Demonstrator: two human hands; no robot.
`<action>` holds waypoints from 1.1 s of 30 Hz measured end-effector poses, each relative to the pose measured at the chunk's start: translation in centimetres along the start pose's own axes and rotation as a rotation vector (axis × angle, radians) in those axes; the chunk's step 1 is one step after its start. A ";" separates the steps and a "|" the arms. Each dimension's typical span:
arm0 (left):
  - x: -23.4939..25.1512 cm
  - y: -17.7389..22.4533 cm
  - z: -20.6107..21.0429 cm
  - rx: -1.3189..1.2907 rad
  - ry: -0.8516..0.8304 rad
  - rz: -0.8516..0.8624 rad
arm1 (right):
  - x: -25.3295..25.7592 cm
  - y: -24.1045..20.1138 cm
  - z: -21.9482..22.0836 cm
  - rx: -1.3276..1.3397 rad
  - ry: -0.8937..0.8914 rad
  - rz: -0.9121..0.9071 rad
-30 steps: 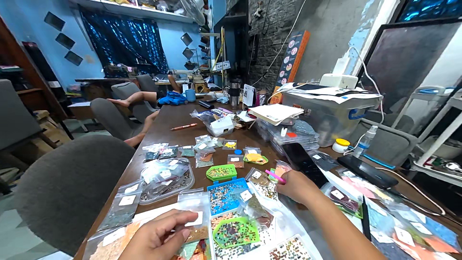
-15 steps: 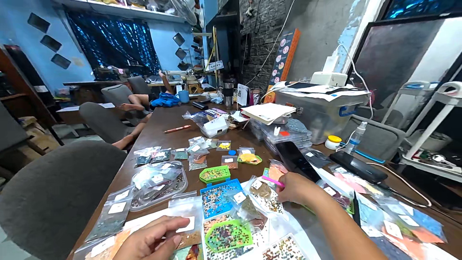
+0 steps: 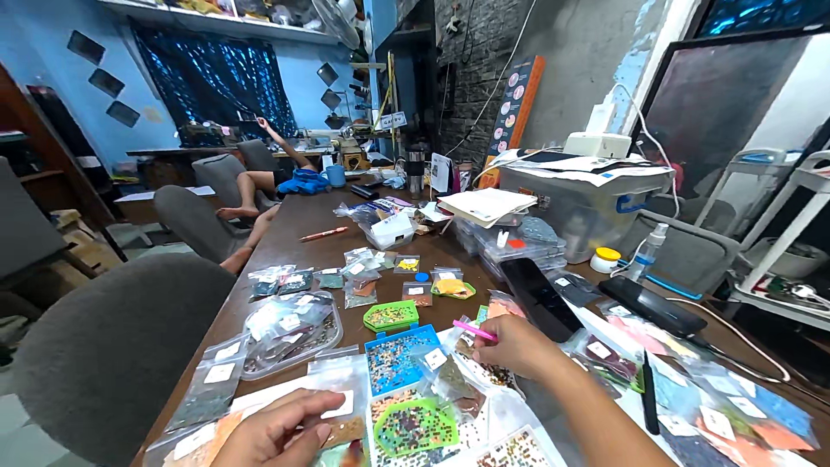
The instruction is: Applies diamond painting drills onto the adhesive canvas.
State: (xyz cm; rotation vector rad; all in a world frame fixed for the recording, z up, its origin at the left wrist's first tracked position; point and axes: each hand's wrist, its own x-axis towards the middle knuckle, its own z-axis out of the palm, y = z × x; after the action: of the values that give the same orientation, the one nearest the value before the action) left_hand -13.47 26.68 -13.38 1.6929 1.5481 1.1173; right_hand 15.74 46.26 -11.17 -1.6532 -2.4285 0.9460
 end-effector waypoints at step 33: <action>0.0 0.1 0.2 -0.010 0.017 0.007 | 0.4 0.7 0.8 0.526 0.564 -0.159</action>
State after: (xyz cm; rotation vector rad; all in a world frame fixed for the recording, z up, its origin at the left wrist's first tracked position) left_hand -13.30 26.71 -13.41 1.6881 1.5459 1.1444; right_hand 15.88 46.44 -12.30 -1.2897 -1.7225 0.8472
